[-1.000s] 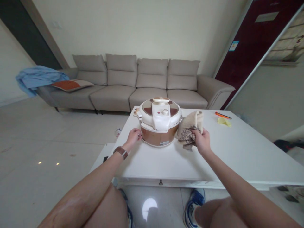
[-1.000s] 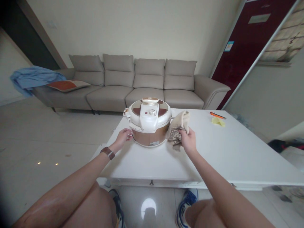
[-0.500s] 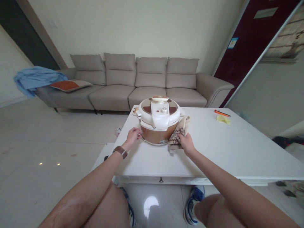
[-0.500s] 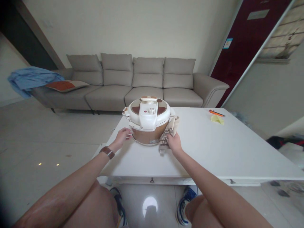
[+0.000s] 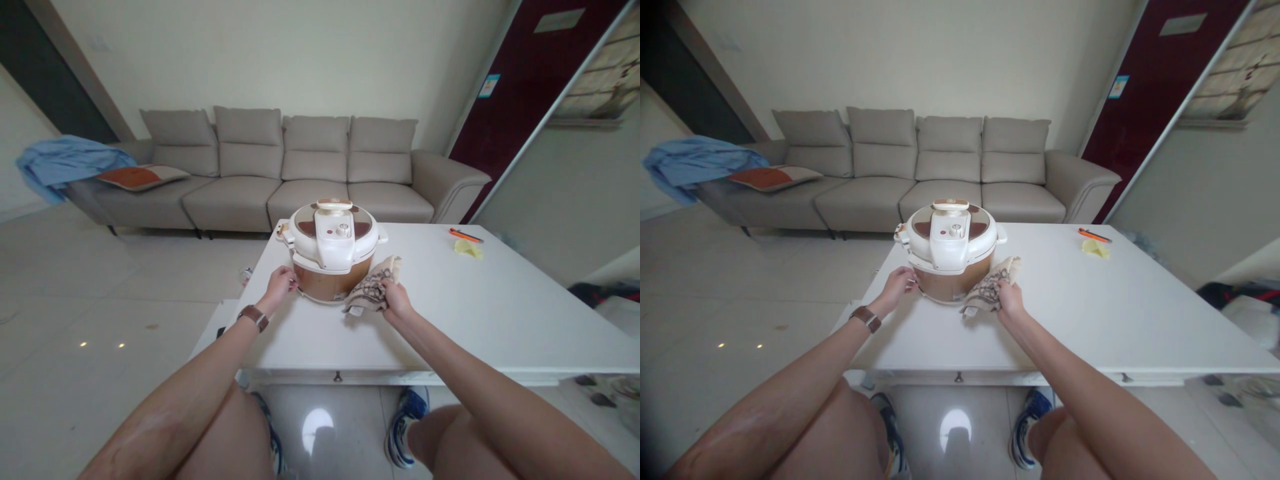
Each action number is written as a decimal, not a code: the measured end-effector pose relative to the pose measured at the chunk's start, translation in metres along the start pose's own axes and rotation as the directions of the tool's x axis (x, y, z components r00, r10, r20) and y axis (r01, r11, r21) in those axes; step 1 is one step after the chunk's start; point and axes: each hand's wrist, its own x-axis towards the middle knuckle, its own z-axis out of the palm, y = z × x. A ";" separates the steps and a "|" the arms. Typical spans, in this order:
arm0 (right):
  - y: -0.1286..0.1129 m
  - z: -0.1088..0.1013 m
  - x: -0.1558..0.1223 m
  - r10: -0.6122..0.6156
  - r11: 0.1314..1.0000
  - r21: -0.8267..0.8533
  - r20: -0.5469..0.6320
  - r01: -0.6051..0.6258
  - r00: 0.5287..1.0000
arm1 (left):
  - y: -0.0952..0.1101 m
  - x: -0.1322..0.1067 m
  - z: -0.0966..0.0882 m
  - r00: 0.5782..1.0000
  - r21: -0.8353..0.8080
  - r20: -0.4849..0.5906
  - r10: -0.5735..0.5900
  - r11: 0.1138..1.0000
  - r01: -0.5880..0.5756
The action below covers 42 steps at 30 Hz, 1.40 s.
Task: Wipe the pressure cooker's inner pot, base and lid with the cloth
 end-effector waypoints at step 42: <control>-0.002 0.022 -0.088 -0.018 1.000 0.004 0.295 0.018 0.955 | 0.005 -0.008 0.005 1.000 0.028 0.002 -0.002 1.000 0.002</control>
